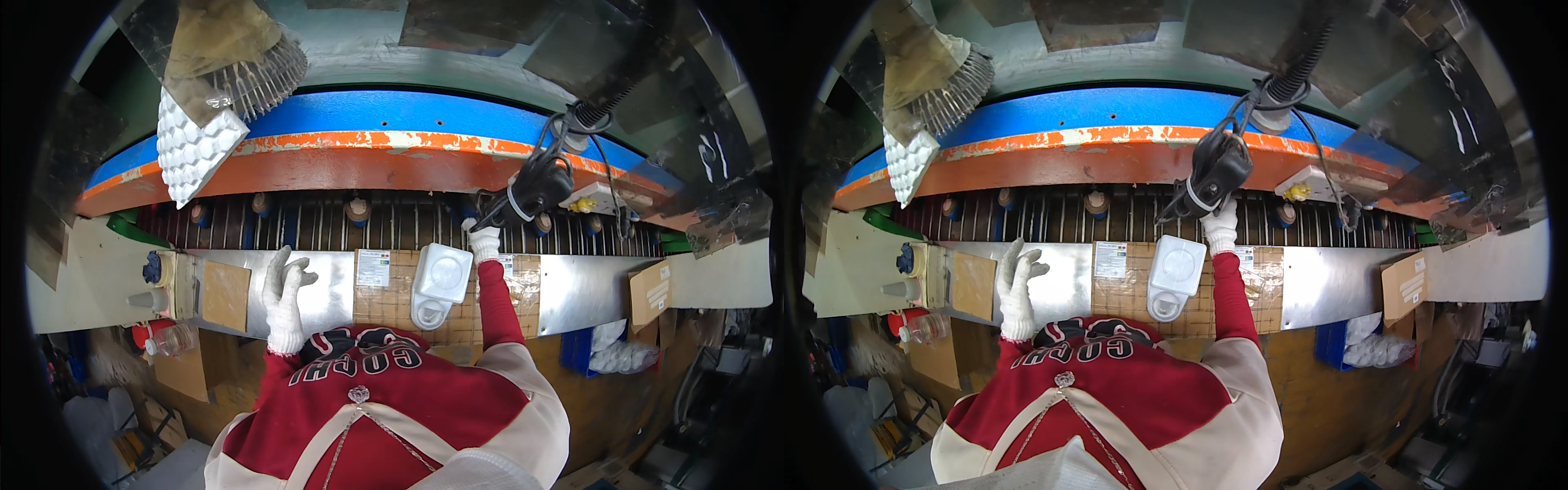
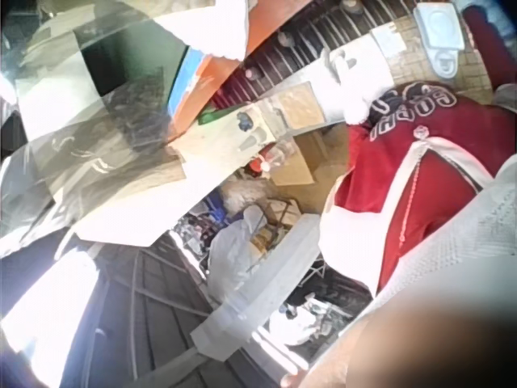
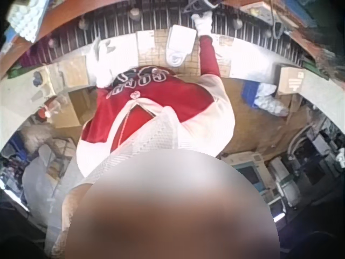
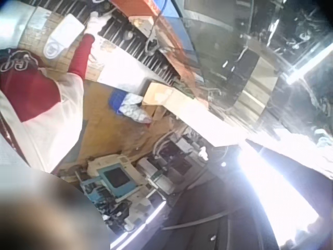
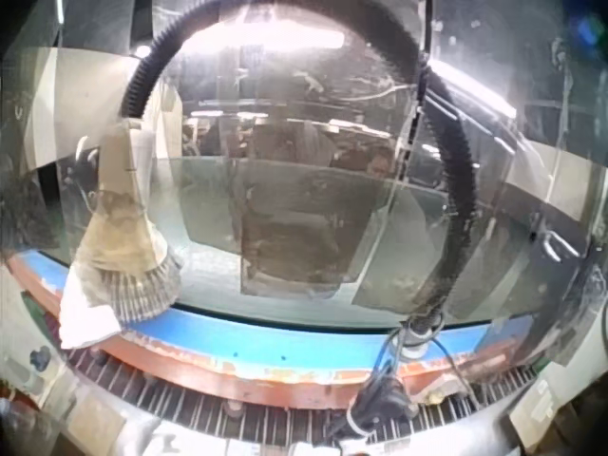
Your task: The person repeatedly applies glue to the sole of a blue and black sandal using a small brush. They dip the brush into a container of glue and spread it across the sole, rotating the sandal to cover different areas.
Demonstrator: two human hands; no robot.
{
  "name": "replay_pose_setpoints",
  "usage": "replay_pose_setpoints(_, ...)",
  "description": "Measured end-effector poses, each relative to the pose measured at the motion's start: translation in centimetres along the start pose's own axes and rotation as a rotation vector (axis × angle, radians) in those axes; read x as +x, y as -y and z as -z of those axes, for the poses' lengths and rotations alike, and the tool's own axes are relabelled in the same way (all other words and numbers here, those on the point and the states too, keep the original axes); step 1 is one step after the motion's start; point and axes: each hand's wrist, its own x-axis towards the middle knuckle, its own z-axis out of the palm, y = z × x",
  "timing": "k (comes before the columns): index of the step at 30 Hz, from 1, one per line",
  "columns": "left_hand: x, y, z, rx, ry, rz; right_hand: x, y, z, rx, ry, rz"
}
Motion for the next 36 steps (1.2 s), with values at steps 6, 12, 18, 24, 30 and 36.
replay_pose_setpoints(6,0.4,0.1,-0.6,0.004,-0.061,0.055,3.0,-4.8,4.0,-0.567,0.171,-0.033)
replay_pose_setpoints(12,1.1,0.2,-1.1,0.017,-0.051,0.058,9.3,-9.9,12.4,-1.116,-0.008,0.163)
replay_pose_setpoints(18,1.4,0.5,-2.3,-0.051,-0.022,0.085,11.1,-12.5,15.8,-1.254,0.389,-0.346)
replay_pose_setpoints(24,1.6,0.6,-2.5,-0.046,-0.032,0.116,8.9,-13.1,16.8,-1.222,0.366,-0.320)
replay_pose_setpoints(30,1.4,0.7,-2.7,-0.088,0.003,0.121,8.5,-11.4,16.9,-1.022,0.262,-0.150)
replay_pose_setpoints(36,0.3,0.6,-2.7,-0.186,0.100,0.120,8.0,-3.4,19.7,-0.058,0.056,-0.192)
